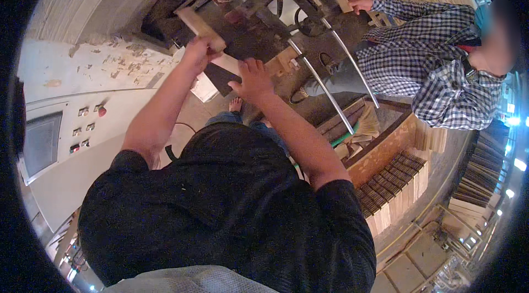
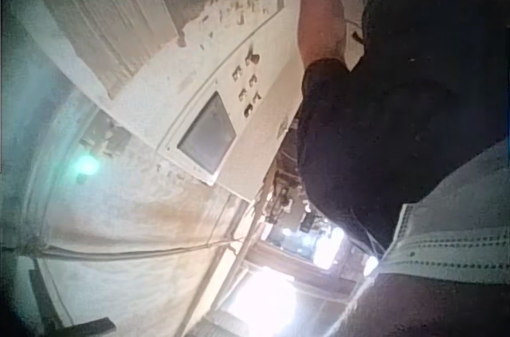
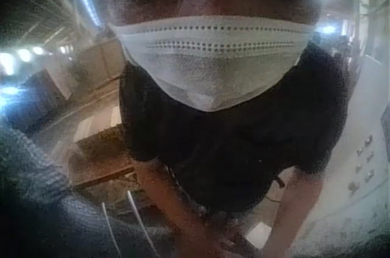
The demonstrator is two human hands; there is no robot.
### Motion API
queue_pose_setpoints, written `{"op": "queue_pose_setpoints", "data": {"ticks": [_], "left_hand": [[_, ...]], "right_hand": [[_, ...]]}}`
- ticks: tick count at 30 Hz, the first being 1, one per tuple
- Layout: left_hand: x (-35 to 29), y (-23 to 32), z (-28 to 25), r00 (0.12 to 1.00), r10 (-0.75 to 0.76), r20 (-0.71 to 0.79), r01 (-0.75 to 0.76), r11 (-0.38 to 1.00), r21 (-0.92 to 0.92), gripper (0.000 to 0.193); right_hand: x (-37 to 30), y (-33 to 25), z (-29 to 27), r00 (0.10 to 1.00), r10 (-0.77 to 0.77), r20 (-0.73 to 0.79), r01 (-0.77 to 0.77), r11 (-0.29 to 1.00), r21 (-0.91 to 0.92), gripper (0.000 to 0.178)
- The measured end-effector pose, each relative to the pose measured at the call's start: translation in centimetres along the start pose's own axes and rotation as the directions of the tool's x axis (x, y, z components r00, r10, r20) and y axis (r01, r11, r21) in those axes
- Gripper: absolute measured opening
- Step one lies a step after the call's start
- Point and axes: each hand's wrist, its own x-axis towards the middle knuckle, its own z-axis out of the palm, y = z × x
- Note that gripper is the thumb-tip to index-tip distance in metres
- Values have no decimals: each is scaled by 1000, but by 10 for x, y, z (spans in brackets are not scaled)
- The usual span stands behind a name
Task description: Processing wooden slats using an industrial woodworking machine with a collaborator.
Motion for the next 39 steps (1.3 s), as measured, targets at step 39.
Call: {"op": "queue_pose_setpoints", "data": {"ticks": [39], "left_hand": [[92,-49,61,596,580,555,-418,-366,831,50]], "right_hand": [[-348,-124,-135,112,834,-540,-663,468,585,51]]}}
